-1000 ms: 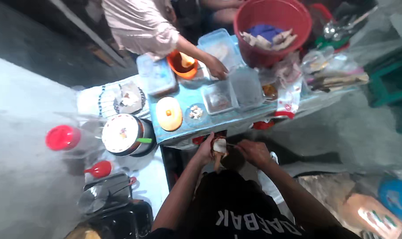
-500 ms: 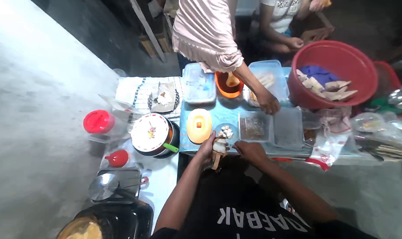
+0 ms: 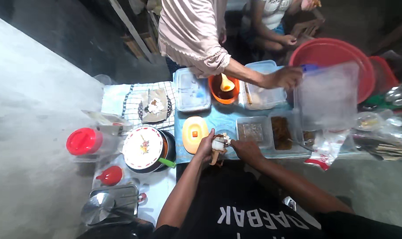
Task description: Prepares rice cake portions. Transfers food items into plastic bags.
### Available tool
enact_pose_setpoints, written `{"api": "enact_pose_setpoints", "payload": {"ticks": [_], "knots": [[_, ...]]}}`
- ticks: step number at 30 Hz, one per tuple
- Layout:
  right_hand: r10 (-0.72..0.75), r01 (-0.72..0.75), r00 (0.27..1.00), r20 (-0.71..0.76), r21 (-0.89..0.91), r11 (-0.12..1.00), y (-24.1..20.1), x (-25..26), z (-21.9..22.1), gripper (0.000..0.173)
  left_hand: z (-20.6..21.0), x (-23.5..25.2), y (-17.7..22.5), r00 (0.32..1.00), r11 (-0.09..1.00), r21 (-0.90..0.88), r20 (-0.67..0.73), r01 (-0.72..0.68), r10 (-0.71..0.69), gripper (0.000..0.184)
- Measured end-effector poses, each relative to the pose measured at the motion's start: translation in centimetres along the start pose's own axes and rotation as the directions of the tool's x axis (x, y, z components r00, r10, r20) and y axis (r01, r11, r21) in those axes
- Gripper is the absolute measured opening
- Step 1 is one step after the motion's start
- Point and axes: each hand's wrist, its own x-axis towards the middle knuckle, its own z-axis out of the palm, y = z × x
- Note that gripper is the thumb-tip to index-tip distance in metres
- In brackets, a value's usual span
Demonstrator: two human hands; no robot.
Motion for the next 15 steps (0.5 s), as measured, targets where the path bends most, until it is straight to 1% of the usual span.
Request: {"api": "enact_pose_setpoints", "payload": {"ticks": [4,5,6,8,9,10,11,14,15], "knots": [[0.032,-0.032,0.999,0.017,0.011,0.999,0.2,-0.4,-0.1,0.035,0.5,0.2,-0.2,0.999,0.999,0.025,0.019,0.045,-0.046,0.077],[0.034,-0.035,0.998,0.045,0.027,0.999,0.3,-0.4,-0.1,0.037,0.4,0.2,-0.4,0.998,0.998,0.027,0.03,0.057,-0.058,0.077],[0.037,-0.044,0.993,0.11,0.06,0.997,0.5,-0.3,-0.3,0.039,0.3,0.3,-0.5,0.997,0.997,0.028,0.043,0.068,-0.069,0.077],[0.02,-0.07,0.967,0.255,0.191,0.979,1.4,0.3,-0.6,0.046,0.2,0.4,-0.9,0.994,0.995,0.033,0.055,0.095,-0.096,0.078],[-0.003,-0.077,0.959,0.284,0.272,0.959,1.9,0.6,-0.3,0.049,0.2,0.5,-1.0,0.993,0.994,0.037,0.046,0.106,-0.108,0.077],[-0.014,-0.081,0.959,0.281,0.323,0.943,2.3,0.7,0.0,0.052,0.3,0.5,-1.1,0.992,0.992,0.039,0.033,0.116,-0.118,0.075],[-0.007,-0.075,0.967,0.256,0.31,0.948,2.4,0.6,0.2,0.053,0.3,0.6,-1.1,0.992,0.992,0.032,0.023,0.126,-0.127,0.074],[0.037,-0.048,0.993,0.114,0.096,0.994,1.5,-0.2,-0.1,0.052,0.3,0.5,-0.9,0.987,0.988,-0.005,0.021,0.156,-0.156,0.074],[0.041,-0.046,0.996,0.075,0.067,0.997,1.4,-0.4,-0.1,0.052,0.4,0.6,-0.8,0.987,0.987,-0.017,0.024,0.16,-0.16,0.073]]}}
